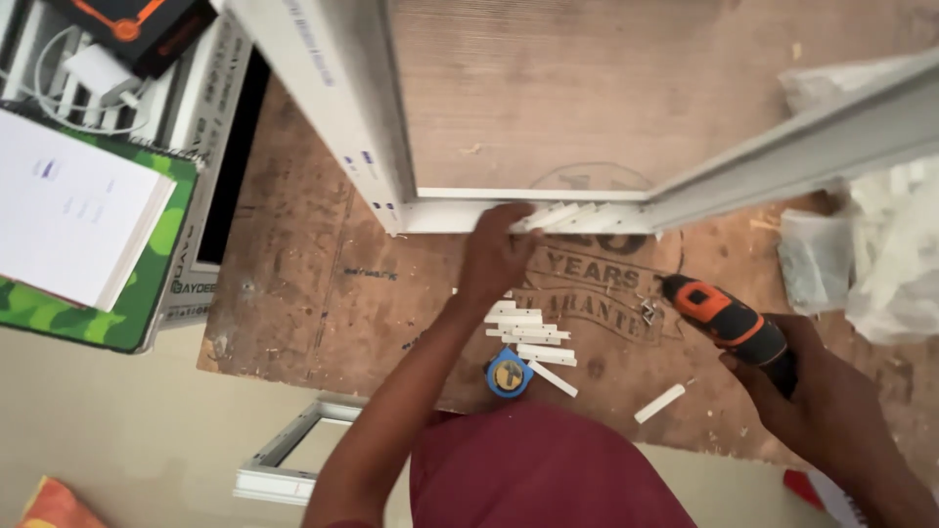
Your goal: Assembling a window frame by installing plastic components and clips using a power drill.
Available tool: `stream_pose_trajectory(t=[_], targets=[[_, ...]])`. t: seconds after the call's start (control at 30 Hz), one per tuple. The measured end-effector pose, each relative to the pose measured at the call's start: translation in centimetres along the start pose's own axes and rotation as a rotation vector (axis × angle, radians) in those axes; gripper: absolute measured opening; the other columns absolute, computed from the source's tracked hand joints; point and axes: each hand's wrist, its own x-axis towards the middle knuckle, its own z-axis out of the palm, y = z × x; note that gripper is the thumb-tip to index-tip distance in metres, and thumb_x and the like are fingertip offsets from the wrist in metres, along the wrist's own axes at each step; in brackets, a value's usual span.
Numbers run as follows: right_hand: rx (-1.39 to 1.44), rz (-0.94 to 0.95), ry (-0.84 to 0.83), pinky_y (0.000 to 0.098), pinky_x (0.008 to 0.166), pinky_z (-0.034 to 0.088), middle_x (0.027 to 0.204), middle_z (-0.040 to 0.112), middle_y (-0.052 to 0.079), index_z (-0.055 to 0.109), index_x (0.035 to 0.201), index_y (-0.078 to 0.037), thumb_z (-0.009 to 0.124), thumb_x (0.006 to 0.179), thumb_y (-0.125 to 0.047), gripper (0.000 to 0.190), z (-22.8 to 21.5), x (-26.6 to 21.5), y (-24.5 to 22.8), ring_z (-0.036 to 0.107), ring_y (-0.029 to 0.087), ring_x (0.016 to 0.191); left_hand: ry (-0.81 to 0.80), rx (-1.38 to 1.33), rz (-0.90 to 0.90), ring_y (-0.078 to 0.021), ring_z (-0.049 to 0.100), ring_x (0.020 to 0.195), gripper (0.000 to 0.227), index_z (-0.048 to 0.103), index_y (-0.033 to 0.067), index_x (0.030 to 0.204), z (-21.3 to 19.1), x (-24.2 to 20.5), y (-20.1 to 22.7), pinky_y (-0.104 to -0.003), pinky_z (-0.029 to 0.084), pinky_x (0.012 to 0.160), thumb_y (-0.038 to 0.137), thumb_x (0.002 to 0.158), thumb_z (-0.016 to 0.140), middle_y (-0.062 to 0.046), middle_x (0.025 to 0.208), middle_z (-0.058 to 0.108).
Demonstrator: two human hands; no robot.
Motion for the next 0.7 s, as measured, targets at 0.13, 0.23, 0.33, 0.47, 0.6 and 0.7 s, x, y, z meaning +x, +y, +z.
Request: stream_pose_trajectory(t=[0.13, 0.23, 0.33, 0.47, 0.6, 0.7], targets=[[0.196, 0.1, 0.095, 0.0459, 0.071, 0.056, 0.085, 0.073, 0.016, 0.058, 0.13, -0.01, 0.078, 0.084, -0.039, 0.058, 3.0, -1.0, 3.0, 0.074, 0.034, 0.078, -0.026, 0.118, 0.027, -0.0357, 0.065, 0.11, 0.028, 0.07, 0.0044, 0.116, -2.7, -2.8, -1.0, -0.045, 0.052, 0.096, 0.015, 0.091, 0.077, -0.014, 0.115, 0.071], [0.194, 0.03, 0.177, 0.0449, 0.076, 0.056, 0.097, 0.073, 0.017, 0.061, 0.131, -0.01, 0.08, 0.081, -0.025, 0.056, 5.8, -1.2, 6.2, 0.073, 0.035, 0.087, -0.022, 0.274, 0.134, -0.037, 0.064, 0.111, 0.021, 0.07, 0.0038, 0.115, -5.0, -4.7, -1.0, -0.046, 0.051, 0.098, 0.011, 0.096, 0.071, -0.016, 0.117, 0.07], [0.159, -0.051, 0.19, 0.0448, 0.08, 0.056, 0.101, 0.073, 0.016, 0.062, 0.127, -0.011, 0.082, 0.075, -0.015, 0.056, 8.4, -0.9, 8.7, 0.073, 0.036, 0.092, -0.073, 0.273, 0.091, -0.0375, 0.063, 0.108, 0.023, 0.071, 0.0041, 0.112, -6.9, -5.9, 0.7, -0.045, 0.05, 0.094, 0.009, 0.09, 0.071, -0.016, 0.115, 0.07], [0.133, -0.321, 0.352, 0.0486, 0.092, 0.052, 0.122, 0.068, 0.013, 0.061, 0.121, -0.012, 0.079, 0.065, -0.008, 0.059, 11.5, -0.4, 10.7, 0.066, 0.037, 0.108, -0.149, 0.392, 0.092, -0.0396, 0.057, 0.114, 0.031, 0.071, 0.003, 0.114, -8.0, -7.2, 0.8, -0.047, 0.047, 0.099, 0.001, 0.083, 0.068, -0.017, 0.119, 0.068], [0.088, -0.297, 0.382, 0.0506, 0.096, 0.049, 0.131, 0.065, 0.01, 0.06, 0.12, -0.011, 0.077, 0.066, -0.004, 0.057, 13.0, -0.2, 10.9, 0.064, 0.037, 0.118, -0.2, 0.425, 0.099, -0.0393, 0.055, 0.118, 0.038, 0.07, 0.0034, 0.118, -8.3, -7.7, 1.0, -0.047, 0.046, 0.102, -0.002, 0.081, 0.066, -0.016, 0.12, 0.065], [0.091, -0.29, 0.4, 0.0511, 0.097, 0.049, 0.135, 0.065, 0.011, 0.059, 0.12, -0.011, 0.075, 0.067, -0.003, 0.056, 13.9, -0.4, 11.3, 0.063, 0.039, 0.115, -0.236, 0.38, 0.042, -0.0377, 0.056, 0.116, 0.037, 0.071, 0.0053, 0.118, -8.2, -7.8, 1.1, -0.045, 0.047, 0.101, -0.004, 0.082, 0.063, -0.015, 0.119, 0.066]])
